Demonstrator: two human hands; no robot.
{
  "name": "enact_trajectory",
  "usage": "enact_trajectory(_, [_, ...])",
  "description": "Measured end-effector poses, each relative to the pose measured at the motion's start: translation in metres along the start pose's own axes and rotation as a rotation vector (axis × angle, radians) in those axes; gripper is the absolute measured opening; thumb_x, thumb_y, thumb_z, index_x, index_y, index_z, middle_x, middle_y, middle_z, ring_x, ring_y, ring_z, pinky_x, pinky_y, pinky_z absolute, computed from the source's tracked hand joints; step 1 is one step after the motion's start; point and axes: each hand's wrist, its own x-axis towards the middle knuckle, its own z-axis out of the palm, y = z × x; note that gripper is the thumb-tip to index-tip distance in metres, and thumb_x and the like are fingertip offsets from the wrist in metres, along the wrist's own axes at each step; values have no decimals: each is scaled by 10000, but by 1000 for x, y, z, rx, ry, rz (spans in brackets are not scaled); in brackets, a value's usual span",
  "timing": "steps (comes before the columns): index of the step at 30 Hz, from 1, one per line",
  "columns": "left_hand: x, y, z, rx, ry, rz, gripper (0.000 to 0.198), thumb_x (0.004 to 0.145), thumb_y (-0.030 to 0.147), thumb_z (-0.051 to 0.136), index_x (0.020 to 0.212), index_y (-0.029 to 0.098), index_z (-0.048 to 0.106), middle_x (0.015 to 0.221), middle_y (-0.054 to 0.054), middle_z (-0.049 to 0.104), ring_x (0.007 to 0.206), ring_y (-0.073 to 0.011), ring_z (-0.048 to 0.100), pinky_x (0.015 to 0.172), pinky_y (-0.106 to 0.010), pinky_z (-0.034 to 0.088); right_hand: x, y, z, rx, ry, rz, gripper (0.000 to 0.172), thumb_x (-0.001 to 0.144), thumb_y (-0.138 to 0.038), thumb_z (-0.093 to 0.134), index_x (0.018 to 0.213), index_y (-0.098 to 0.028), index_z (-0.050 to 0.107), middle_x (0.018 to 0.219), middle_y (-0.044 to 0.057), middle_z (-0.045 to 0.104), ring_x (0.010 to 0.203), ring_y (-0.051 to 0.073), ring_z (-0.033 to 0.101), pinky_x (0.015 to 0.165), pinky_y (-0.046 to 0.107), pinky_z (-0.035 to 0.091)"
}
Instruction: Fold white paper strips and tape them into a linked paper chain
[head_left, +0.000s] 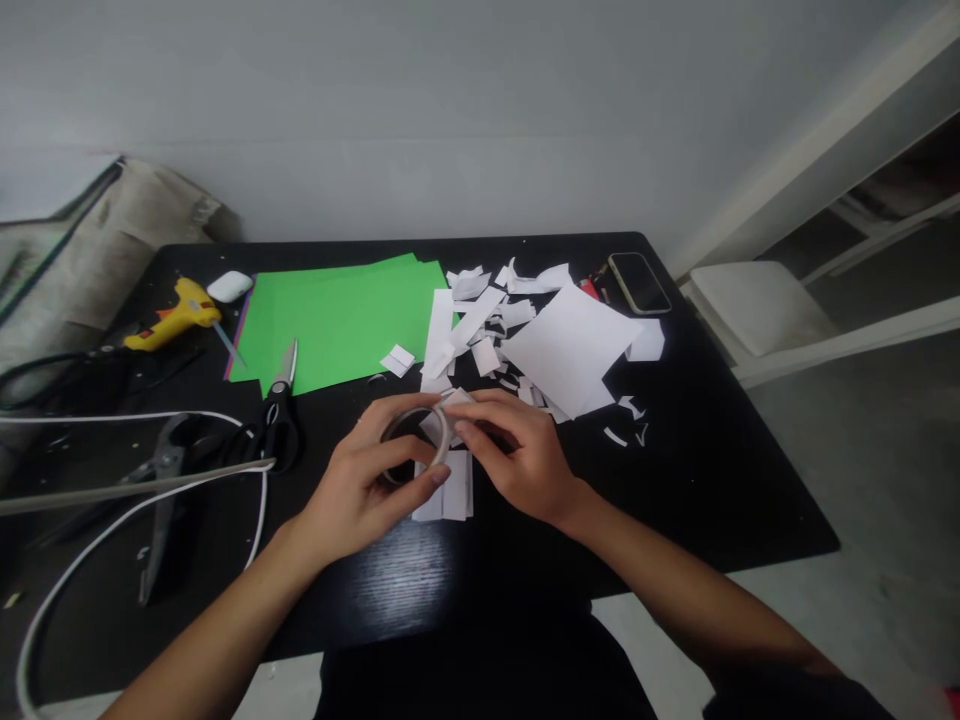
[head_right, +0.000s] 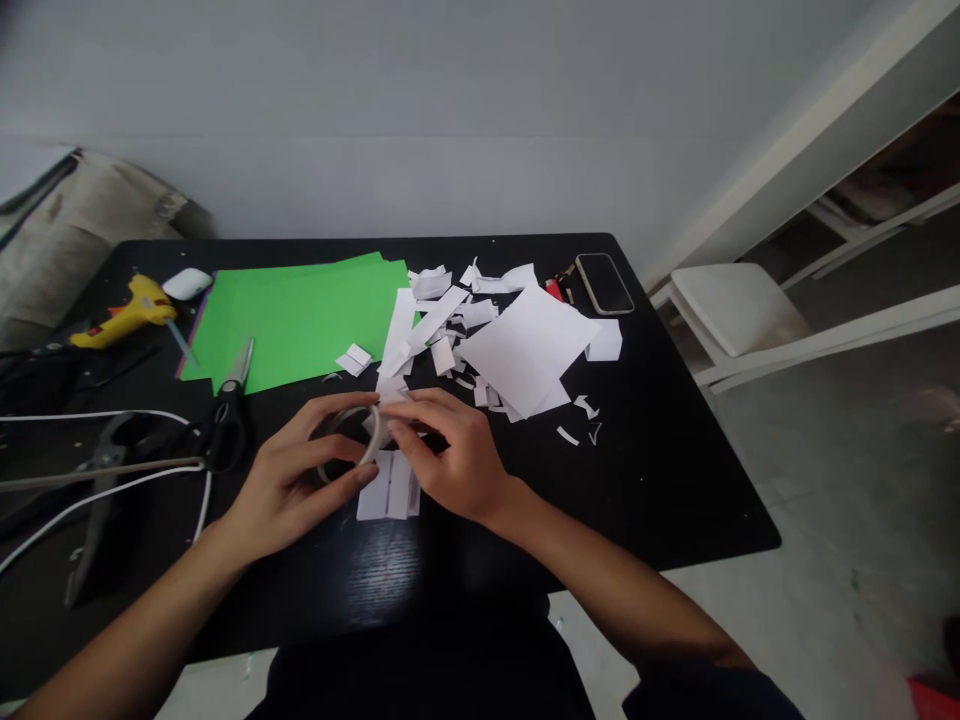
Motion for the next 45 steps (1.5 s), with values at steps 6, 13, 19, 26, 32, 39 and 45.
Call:
enact_trajectory(6, [0,-2,2,81,44,-10,113,947,267,720,851,212,738,1391,-122,649,1289,-298,623,1084,-492,536,-2,0,2,-38,37,-46,149,966,-215,705,1068,-265,801,1086,67,781,1023,223,759,927,405,639])
enact_trajectory(13, [-1,-1,3,102,44,6,101,948,270,726,883,213,673,1376,-117,641,1281,-286,616,1067,-477,525,-1,2,4,-39,49,-39,63,944,-189,726,937,-234,770,981,56,763,978,221,754,908,382,629])
enact_trajectory(19, [-1,-3,6,132,133,-94,211,945,306,729,1068,227,576,1296,-119,675,1194,-279,662,999,-468,551,-3,-2,4,-128,107,-134,90,963,-175,688,952,-253,732,950,46,778,1000,235,753,908,410,634])
enact_trajectory(26, [-4,-3,7,203,150,-90,205,984,266,682,1187,247,661,1445,-132,568,1351,-313,578,1091,-512,526,-8,-3,6,-218,165,-230,138,964,-148,680,1020,-263,731,999,55,785,1000,234,764,901,417,655])
enact_trajectory(32, [-3,-2,6,194,122,-53,118,1009,217,651,1124,240,665,1403,-107,617,1317,-281,591,1090,-486,522,-9,0,9,-286,190,-269,150,975,-154,667,1048,-267,735,1015,61,789,991,233,772,887,416,670])
enact_trajectory(39, [0,-2,4,251,87,-24,83,1006,220,649,1082,242,675,1397,-98,634,1313,-305,572,1100,-528,469,-11,2,11,-303,187,-281,165,977,-142,657,1058,-258,742,1032,77,785,996,230,775,886,399,675])
enact_trajectory(45, [2,-2,-1,138,27,-88,58,1026,247,616,1052,241,667,1393,-95,647,1337,-292,567,1128,-526,453,-10,0,10,-237,174,-224,166,967,-150,674,1055,-268,751,1038,63,780,1012,240,763,918,435,670])
